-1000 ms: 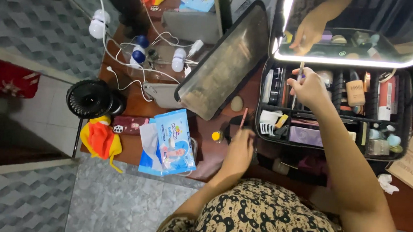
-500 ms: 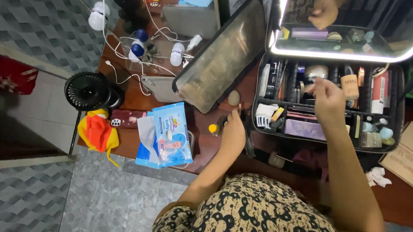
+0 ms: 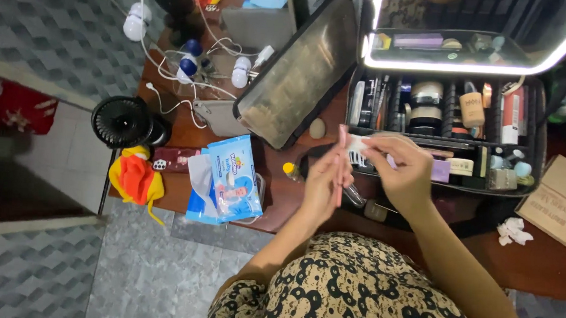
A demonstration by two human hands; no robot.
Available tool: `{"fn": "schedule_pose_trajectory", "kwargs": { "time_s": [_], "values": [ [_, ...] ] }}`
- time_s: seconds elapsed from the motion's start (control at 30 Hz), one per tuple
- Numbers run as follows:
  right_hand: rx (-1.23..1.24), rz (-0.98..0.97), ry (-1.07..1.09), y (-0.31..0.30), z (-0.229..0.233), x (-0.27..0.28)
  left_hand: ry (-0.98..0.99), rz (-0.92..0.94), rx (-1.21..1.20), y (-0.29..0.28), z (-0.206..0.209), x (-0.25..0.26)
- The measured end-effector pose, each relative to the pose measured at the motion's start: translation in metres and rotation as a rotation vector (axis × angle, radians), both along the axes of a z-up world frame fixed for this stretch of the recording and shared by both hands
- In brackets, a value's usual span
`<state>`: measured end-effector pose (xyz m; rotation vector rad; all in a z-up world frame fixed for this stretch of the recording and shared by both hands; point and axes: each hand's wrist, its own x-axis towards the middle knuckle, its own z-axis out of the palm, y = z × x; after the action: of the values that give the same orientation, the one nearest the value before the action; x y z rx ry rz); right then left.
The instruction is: The person organizes cosmetics inside a makeup case on a vanity table. They pick up and place down various items including brushes, lipsticks, and compacts, arranging them into compartments and occasionally wiping surfaces with a tissue.
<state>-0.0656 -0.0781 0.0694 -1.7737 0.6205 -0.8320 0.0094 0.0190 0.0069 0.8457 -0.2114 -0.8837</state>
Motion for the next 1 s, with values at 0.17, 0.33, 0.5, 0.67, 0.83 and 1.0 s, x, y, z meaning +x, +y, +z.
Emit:
{"fn": "schedule_pose_trajectory", "kwargs": {
  "time_s": [0.17,0.33,0.5,0.67,0.83,1.0],
  "values": [
    [-0.346,0.039,-0.091,0.013,-0.022,0.01,0.329,-0.037,-0.044,-0.007,-0.02,-0.017],
    [-0.631,-0.086,0.0,0.058,-0.064,-0.015,0.72,-0.124,-0.187,-0.009,0.004,-0.007],
    [-0.621,-0.082,-0.015,0.05,-0.07,-0.025,0.674,-0.197,-0.154,-0.01,0.002,-0.013],
    [-0.537,-0.106,0.002,0.009,-0.036,-0.003,0.701,-0.279,-0.117,-0.013,-0.031,-0.023],
    [-0.505,0.008,0.023,0.025,-0.048,0.004,0.76,-0.099,-0.109,-0.013,-0.026,-0.008],
    [-0.358,0.06,0.131,0.044,-0.06,-0.025,0.562,0.008,0.021,-0.023,-0.012,0.009]
  ]
}}
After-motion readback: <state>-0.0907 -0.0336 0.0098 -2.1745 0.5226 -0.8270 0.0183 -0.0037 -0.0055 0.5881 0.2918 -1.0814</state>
